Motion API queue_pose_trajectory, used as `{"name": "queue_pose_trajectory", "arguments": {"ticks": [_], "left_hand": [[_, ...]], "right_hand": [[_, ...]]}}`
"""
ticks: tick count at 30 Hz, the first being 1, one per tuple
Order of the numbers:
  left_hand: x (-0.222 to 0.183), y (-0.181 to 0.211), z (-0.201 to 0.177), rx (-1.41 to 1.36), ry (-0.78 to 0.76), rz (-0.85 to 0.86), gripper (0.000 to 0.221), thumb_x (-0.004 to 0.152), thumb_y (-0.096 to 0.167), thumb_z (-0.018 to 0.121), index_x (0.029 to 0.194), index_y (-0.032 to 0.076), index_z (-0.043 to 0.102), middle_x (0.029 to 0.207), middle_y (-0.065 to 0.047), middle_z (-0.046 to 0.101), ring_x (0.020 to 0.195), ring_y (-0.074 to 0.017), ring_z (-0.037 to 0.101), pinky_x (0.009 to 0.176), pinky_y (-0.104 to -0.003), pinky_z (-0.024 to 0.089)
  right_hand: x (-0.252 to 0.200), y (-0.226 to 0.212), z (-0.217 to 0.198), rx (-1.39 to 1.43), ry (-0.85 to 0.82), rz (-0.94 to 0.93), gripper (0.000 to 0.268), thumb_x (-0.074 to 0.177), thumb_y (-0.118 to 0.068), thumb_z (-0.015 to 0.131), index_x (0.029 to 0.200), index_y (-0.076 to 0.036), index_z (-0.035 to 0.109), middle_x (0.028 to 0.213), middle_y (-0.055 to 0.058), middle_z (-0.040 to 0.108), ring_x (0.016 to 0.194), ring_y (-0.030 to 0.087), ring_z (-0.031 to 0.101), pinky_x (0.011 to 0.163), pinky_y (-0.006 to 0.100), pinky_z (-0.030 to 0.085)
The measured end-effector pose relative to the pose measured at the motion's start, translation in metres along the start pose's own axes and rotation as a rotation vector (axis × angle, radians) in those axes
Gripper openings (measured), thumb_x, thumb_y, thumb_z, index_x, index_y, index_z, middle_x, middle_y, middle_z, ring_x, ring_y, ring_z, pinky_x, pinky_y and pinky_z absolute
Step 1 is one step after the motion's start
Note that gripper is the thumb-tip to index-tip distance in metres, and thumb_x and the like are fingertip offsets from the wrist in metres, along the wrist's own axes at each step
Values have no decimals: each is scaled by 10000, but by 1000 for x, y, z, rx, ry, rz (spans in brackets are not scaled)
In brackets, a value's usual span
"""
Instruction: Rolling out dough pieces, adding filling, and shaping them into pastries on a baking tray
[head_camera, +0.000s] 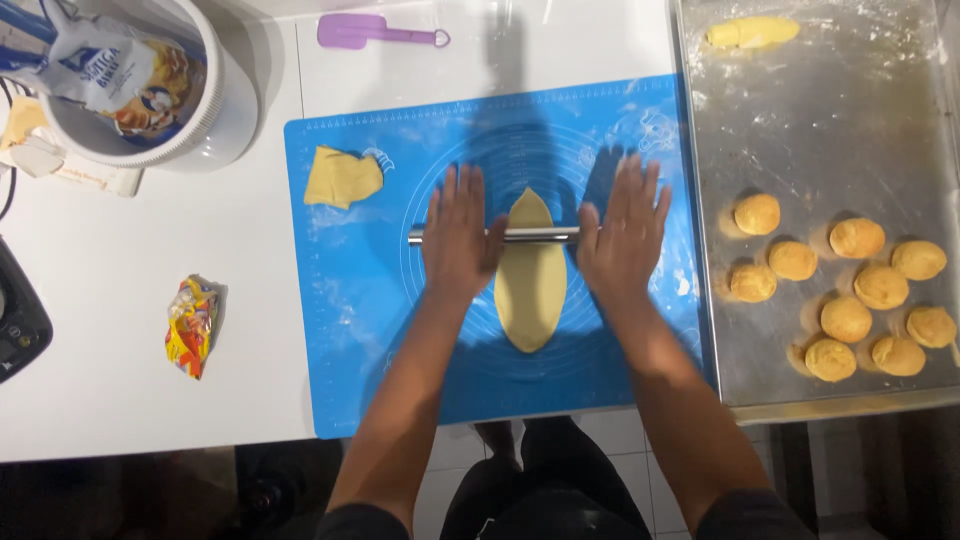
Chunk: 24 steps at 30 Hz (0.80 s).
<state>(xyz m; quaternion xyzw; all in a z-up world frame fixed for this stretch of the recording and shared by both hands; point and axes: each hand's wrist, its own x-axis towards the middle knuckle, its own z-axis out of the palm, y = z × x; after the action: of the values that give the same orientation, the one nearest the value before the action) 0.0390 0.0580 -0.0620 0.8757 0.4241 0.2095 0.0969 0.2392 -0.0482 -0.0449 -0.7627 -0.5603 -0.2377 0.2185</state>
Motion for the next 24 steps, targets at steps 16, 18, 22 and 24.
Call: {"name": "queue_pose_trajectory", "arguments": {"ticks": [16,18,22,24], "left_hand": [[146,-15,-3,138,-211,-166,689,1095,608,256,1639,188,286,1701,-73,310,1595,-258,131,1308,-474,46],[159,-30,20,139,253,-21,507,1087,501,399,1313,107,626,1322,-114,687,1405,-293,498,1215,-516,295],[166,-48,45,231,603,225,344,1026,441,548,979,151,727,783,-51,651,916,-234,677,927,-424,485],[149,-26,21,83,259,52,377,1041,451,520,921,174,747,812,-19,725,903,-215,733,912,-437,518]], "right_hand": [[130,-8,50,122,-576,327,815,1084,-609,417,1661,-66,224,1699,285,151,1580,426,49,1261,624,-17],[134,3,83,108,-295,280,735,1097,-473,637,1558,43,391,1561,389,320,1492,537,213,1212,673,124],[145,25,103,156,-162,198,533,1122,-466,554,1369,4,596,1348,257,612,1356,435,517,1159,631,218],[142,33,87,84,-100,-186,397,1152,-446,479,1049,-134,703,833,50,640,812,274,700,862,440,469]]}}
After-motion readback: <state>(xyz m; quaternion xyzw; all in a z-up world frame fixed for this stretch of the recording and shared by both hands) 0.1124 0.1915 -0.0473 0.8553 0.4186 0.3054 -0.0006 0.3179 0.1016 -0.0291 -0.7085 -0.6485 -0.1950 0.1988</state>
